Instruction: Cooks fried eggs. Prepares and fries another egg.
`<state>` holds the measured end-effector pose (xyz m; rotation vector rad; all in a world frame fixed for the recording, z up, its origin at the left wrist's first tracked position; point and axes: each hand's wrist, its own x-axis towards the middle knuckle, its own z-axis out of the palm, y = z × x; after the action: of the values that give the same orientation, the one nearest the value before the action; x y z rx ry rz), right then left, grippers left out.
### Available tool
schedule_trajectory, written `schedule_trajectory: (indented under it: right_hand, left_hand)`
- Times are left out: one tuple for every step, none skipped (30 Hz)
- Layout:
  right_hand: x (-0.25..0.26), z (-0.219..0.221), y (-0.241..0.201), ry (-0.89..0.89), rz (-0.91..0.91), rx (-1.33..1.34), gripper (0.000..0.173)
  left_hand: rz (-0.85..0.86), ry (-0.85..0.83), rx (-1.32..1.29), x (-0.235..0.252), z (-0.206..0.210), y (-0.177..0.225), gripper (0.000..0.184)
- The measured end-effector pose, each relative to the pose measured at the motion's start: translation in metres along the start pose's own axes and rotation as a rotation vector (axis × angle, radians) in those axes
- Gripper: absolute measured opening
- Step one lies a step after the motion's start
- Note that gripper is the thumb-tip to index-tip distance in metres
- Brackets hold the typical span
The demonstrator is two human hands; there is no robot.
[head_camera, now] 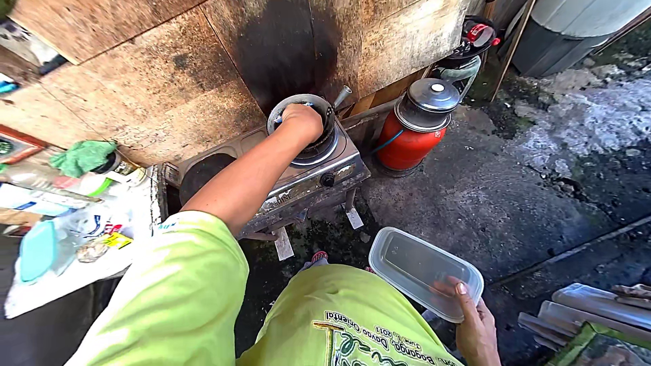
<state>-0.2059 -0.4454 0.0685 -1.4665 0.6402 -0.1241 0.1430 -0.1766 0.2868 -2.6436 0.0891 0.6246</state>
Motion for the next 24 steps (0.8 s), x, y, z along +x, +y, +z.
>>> schedule_trajectory:
  right_hand:
    - [0.0,0.0,0.0,-0.005,-0.003,-0.003,0.039]
    - [0.0,0.0,0.0,-0.012,-0.005,-0.001,0.04]
    - [0.0,-0.001,0.001,-0.015,-0.007,0.0,0.04]
    - [0.0,-0.002,0.001,-0.012,-0.008,-0.001,0.041]
    - [-0.001,-0.003,0.002,-0.006,-0.004,-0.004,0.041]
    - [-0.002,-0.004,0.002,-0.001,0.002,-0.005,0.04]
    - [-0.002,-0.005,0.003,0.008,0.006,-0.004,0.04]
    - [-0.002,-0.006,0.004,0.017,0.011,-0.004,0.04]
    - [-0.003,-0.006,0.005,0.021,0.013,-0.002,0.04]
    - [-0.003,-0.007,0.005,0.023,0.016,-0.002,0.04]
    - [-0.004,-0.007,0.005,0.026,0.02,-0.003,0.04]
    - [-0.004,-0.006,0.005,0.032,0.022,-0.003,0.04]
    - [-0.004,-0.006,0.004,0.032,0.023,-0.003,0.039]
    - [-0.004,-0.005,0.003,0.032,0.023,-0.004,0.038]
    - [-0.004,-0.004,0.002,0.03,0.021,-0.005,0.037]
    - [-0.004,-0.003,0.001,0.026,0.018,-0.009,0.037]
    - [-0.003,-0.002,0.0,0.019,0.015,-0.014,0.037]
    - [-0.003,-0.001,-0.001,0.014,0.012,-0.017,0.037]
    - [-0.003,0.0,-0.002,0.008,0.008,-0.023,0.039]
    - [-0.002,0.001,-0.003,0.002,0.002,-0.033,0.04]
    - [-0.003,0.002,-0.004,-0.001,-0.002,-0.04,0.04]
    - [-0.003,0.003,-0.005,-0.003,-0.005,-0.039,0.04]
    - [-0.003,0.004,-0.005,-0.004,-0.007,-0.037,0.04]
    - [-0.004,0.005,-0.006,-0.004,-0.008,-0.035,0.039]
  left_hand:
    - [-0.016,0.006,-0.037,0.007,-0.001,-0.006,0.023]
    - [-0.027,0.011,-0.085,0.014,-0.003,-0.014,0.024]
    - [-0.036,0.012,-0.141,0.021,-0.005,-0.024,0.024]
    - [-0.047,0.008,-0.201,0.027,-0.007,-0.036,0.027]
    - [-0.055,0.006,-0.258,0.031,-0.008,-0.048,0.032]
    - [-0.061,0.004,-0.305,0.034,-0.009,-0.061,0.037]
    - [-0.065,0.005,-0.332,0.033,-0.01,-0.073,0.04]
    - [-0.067,0.015,-0.332,0.03,-0.011,-0.086,0.042]
    - [-0.06,0.034,-0.313,0.027,-0.012,-0.098,0.044]
    - [-0.056,0.057,-0.287,0.024,-0.011,-0.111,0.043]
    - [-0.06,0.074,-0.253,0.021,-0.01,-0.121,0.042]
    - [-0.07,0.094,-0.218,0.018,-0.008,-0.13,0.039]
    - [-0.089,0.113,-0.185,0.014,-0.006,-0.136,0.036]
    - [-0.111,0.127,-0.157,0.009,-0.003,-0.141,0.034]
    - [-0.133,0.14,-0.14,0.006,0.001,-0.145,0.032]
    - [-0.157,0.146,-0.129,0.003,0.006,-0.147,0.03]
    - [-0.182,0.146,-0.117,0.002,0.012,-0.148,0.029]
    - [-0.2,0.145,-0.108,0.003,0.019,-0.149,0.029]
    - [-0.209,0.138,-0.104,0.003,0.027,-0.15,0.027]
    - [-0.211,0.128,-0.097,0.005,0.036,-0.15,0.025]
    - [-0.209,0.115,-0.092,0.007,0.044,-0.15,0.024]
    - [-0.208,0.101,-0.084,0.009,0.051,-0.149,0.023]
    - [-0.205,0.086,-0.075,0.01,0.057,-0.148,0.021]
    - [-0.204,0.069,-0.068,0.01,0.06,-0.147,0.02]
